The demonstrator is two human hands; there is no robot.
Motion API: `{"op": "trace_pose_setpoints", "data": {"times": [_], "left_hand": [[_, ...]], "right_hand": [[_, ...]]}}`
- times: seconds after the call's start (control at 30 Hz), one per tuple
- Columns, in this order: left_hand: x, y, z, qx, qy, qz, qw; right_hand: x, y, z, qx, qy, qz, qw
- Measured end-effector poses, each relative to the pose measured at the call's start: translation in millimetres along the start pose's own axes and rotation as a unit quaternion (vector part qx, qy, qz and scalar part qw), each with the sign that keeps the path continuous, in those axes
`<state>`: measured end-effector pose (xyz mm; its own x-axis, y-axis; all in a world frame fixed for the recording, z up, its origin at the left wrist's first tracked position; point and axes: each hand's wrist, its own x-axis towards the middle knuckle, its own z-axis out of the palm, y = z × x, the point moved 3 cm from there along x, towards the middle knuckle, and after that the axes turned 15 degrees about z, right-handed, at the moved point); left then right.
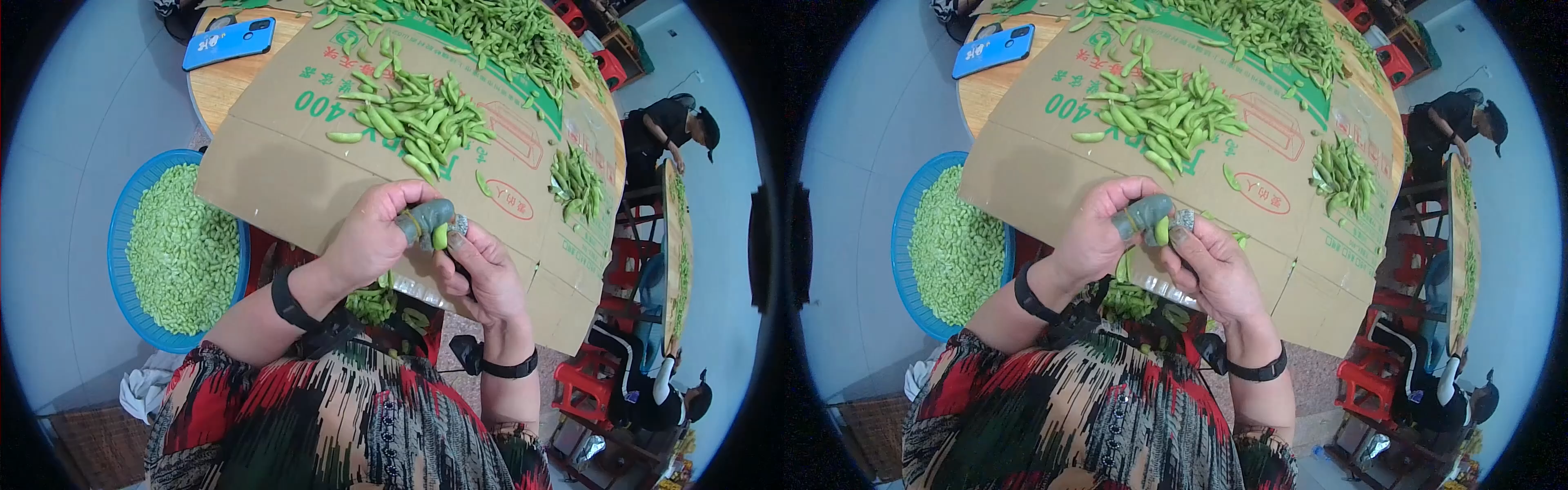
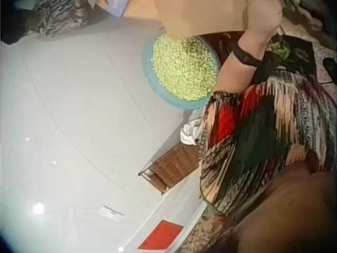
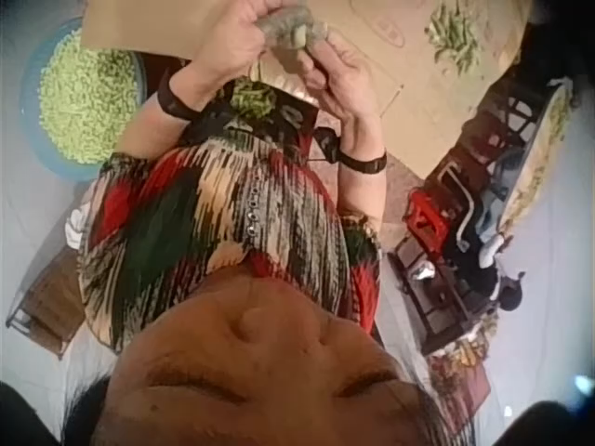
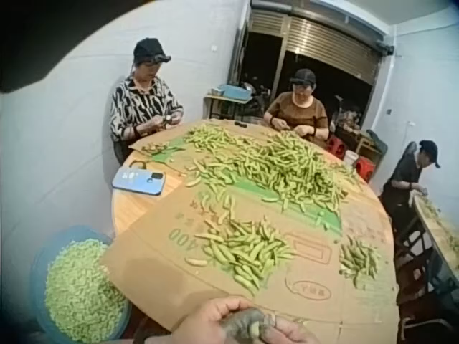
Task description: Shelling green pea pods by hand using a thumb-mounted blade to open the pods.
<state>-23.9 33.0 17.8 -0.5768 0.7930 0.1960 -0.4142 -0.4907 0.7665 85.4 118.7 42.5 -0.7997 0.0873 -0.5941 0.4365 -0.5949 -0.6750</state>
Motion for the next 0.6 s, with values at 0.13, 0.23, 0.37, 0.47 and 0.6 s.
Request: {"op": "trace_pose_setpoints", "data": {"times": [0.13,0.23,0.37,0.47,0.6], "left_hand": [[9,5,4,-0.106,0.001,-0.046,0.993],[19,-3,-1,0.131,-0.016,0.096,0.987],[20,-10,-6,0.001,0.061,0.016,0.998],[18,-14,-13,-0.101,0.071,-0.008,0.992],[14,-16,-16,-0.099,0.109,-0.023,0.989]], "right_hand": [[-3,-15,1,0.024,-0.037,0.007,0.999],[0,-32,-2,-0.294,0.18,-0.128,0.93],[12,-38,-6,-0.312,0.214,-0.13,0.917],[24,-39,-13,-0.275,0.225,-0.125,0.926],[28,-33,6,-0.5,0.307,-0.228,0.777]]}}
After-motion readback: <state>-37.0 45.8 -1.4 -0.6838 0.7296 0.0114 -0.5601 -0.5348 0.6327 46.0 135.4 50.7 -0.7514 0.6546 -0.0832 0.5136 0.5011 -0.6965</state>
